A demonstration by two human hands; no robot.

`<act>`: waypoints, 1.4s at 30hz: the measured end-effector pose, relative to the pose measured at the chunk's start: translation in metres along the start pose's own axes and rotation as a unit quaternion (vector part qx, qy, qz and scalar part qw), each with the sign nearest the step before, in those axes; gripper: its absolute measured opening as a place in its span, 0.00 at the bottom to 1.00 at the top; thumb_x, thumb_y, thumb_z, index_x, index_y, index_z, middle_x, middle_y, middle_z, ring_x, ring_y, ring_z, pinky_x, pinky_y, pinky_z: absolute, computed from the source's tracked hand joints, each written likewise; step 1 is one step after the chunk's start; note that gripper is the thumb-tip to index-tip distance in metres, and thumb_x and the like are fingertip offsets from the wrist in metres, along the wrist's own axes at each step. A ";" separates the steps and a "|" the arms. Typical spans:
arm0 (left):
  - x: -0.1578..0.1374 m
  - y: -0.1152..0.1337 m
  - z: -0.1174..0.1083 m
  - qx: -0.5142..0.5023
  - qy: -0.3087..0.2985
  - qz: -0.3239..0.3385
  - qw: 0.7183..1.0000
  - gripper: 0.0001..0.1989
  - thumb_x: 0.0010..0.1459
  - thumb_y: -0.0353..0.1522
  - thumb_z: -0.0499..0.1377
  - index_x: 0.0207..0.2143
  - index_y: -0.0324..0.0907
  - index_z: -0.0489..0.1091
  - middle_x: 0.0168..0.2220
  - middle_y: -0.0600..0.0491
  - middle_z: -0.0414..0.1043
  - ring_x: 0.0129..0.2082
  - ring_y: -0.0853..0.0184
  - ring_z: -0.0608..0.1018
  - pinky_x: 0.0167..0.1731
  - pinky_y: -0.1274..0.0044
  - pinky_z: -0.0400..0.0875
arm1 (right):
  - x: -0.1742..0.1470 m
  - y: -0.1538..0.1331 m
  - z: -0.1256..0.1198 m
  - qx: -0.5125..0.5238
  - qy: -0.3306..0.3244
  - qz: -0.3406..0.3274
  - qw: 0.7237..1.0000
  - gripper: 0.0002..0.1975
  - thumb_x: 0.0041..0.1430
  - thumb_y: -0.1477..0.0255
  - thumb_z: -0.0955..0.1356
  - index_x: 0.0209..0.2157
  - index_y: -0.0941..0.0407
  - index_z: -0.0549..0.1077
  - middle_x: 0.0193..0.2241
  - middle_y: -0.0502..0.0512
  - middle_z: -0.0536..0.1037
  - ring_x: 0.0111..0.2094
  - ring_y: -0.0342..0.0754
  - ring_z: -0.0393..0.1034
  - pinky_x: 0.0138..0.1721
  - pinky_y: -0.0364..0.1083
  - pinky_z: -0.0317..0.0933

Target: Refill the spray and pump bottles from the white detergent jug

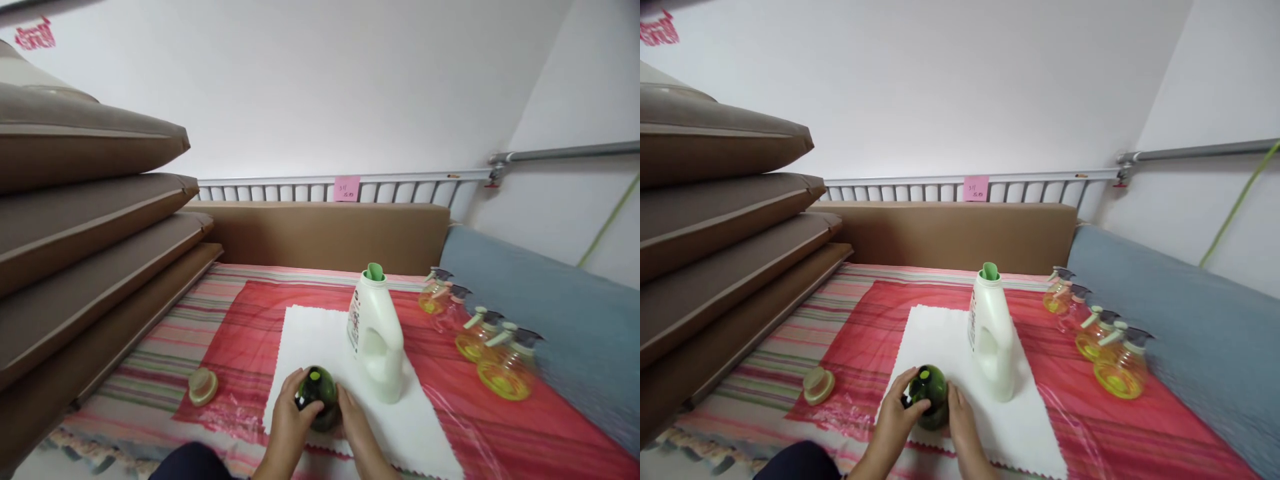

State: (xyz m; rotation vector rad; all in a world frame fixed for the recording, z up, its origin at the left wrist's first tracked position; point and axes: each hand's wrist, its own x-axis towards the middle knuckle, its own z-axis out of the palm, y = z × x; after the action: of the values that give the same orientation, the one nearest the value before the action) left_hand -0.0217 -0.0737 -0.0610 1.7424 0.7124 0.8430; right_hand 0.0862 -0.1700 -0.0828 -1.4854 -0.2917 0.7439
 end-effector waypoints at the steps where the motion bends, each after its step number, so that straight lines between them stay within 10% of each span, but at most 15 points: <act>1: 0.000 -0.002 0.001 0.002 -0.001 -0.006 1.000 0.26 0.41 0.25 0.63 0.47 0.42 0.73 0.51 0.45 0.72 0.54 0.55 0.71 0.58 0.61 0.61 | 0.003 -0.002 -0.002 -0.033 0.014 -0.017 0.999 0.28 0.49 0.48 0.63 0.40 0.55 0.75 0.42 0.64 0.78 0.42 0.62 0.72 0.33 0.56 0.68; 6: 0.000 -0.007 0.003 0.014 -0.028 0.009 0.999 0.27 0.41 0.24 0.62 0.48 0.45 0.72 0.53 0.47 0.71 0.56 0.55 0.70 0.59 0.62 0.60 | -0.006 -0.031 -0.019 -0.152 0.059 -0.143 0.976 0.17 0.43 0.55 0.67 0.27 0.54 0.78 0.32 0.60 0.80 0.40 0.60 0.71 0.47 0.55 0.62; 16: 0.001 -0.030 0.012 0.005 -0.024 0.004 1.000 0.26 0.44 0.29 0.61 0.49 0.46 0.72 0.56 0.48 0.68 0.58 0.54 0.68 0.59 0.61 0.59 | -0.001 -0.109 -0.097 -0.164 0.269 -0.258 0.913 0.32 0.47 0.52 0.66 0.49 0.58 0.66 0.51 0.65 0.71 0.48 0.57 0.68 0.45 0.50 0.63; 22: -0.006 -0.016 0.013 -0.011 -0.036 0.010 0.999 0.26 0.45 0.28 0.61 0.50 0.46 0.70 0.55 0.48 0.69 0.57 0.57 0.68 0.60 0.63 0.57 | 0.022 -0.121 -0.084 -0.212 0.175 -0.189 0.943 0.18 0.43 0.55 0.70 0.24 0.56 0.70 0.20 0.53 0.75 0.25 0.52 0.69 0.27 0.46 0.60; 35: -0.012 -0.006 0.013 -0.046 -0.035 0.000 0.998 0.27 0.47 0.28 0.62 0.52 0.45 0.68 0.55 0.48 0.69 0.57 0.58 0.69 0.60 0.65 0.57 | -0.043 -0.185 -0.130 -0.294 0.013 -0.119 0.948 0.22 0.50 0.48 0.65 0.21 0.53 0.62 0.16 0.43 0.65 0.18 0.44 0.61 0.22 0.42 0.55; 42: -0.013 -0.006 0.011 -0.034 -0.045 0.011 0.998 0.28 0.47 0.27 0.63 0.53 0.46 0.68 0.55 0.49 0.69 0.57 0.60 0.68 0.60 0.67 0.57 | -0.075 -0.209 -0.150 -0.475 -0.084 -0.066 0.873 0.24 0.53 0.46 0.61 0.27 0.53 0.67 0.16 0.46 0.66 0.26 0.50 0.67 0.32 0.45 0.61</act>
State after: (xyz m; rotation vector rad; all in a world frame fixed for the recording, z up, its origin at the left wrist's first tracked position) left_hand -0.0205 -0.0882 -0.0723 1.7185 0.5981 0.7903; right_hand 0.1766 -0.3166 0.1217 -2.2909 -0.9894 0.6366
